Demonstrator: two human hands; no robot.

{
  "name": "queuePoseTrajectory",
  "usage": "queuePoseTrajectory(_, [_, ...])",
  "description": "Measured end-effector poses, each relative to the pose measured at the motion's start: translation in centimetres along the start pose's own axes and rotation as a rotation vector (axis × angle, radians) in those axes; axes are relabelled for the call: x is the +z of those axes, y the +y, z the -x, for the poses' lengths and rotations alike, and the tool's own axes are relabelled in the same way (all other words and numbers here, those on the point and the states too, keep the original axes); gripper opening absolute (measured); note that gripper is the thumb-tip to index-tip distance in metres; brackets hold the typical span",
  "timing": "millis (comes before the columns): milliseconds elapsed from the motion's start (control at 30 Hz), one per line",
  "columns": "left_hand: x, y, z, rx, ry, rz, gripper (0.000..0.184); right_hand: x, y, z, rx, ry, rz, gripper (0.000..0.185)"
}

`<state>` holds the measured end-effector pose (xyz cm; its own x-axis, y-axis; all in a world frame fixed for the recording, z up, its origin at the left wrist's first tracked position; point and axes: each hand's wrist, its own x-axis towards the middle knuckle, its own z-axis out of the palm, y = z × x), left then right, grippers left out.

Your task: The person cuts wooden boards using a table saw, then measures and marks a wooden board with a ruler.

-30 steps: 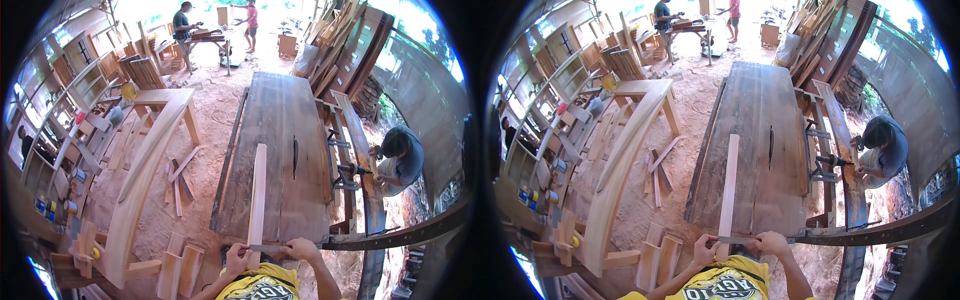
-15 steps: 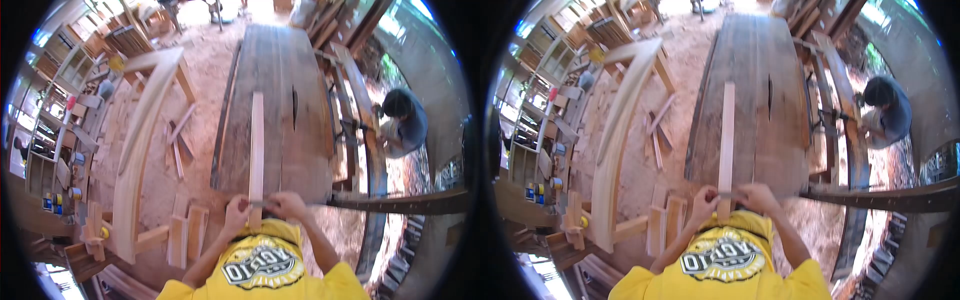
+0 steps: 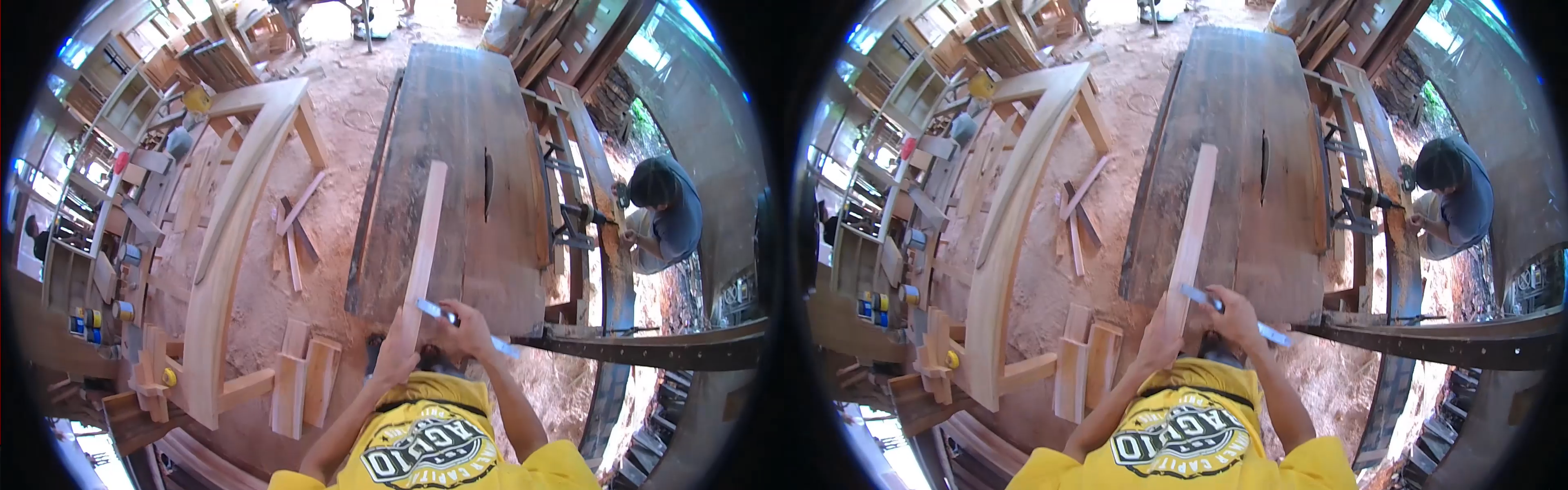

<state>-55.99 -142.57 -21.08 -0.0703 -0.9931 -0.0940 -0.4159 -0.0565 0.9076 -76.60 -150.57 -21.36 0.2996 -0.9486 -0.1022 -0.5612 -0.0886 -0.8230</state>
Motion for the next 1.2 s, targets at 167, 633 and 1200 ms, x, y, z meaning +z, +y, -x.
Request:
queuePoseTrajectory(167, [-2.3, -1.3, 4.2, -0.113, -0.006, -0.012, 0.098, 2.3, -1.2, -1.0, 0.018, -0.021, -0.068, 0.066])
queuePoseTrajectory(633, [-4.6, -1.0, 3.3, -0.239, 0.116, -0.386, 0.083, 3.5, -3.4, -2.3, 0.007, 0.086, -0.058, 0.062])
queuePoseTrajectory(1200, [-18.8, -1.3, -7.9, -0.033, -0.492, -0.669, 0.073, 4.3, 4.6, 7.3, 0.364, 0.385, -0.060, 0.039])
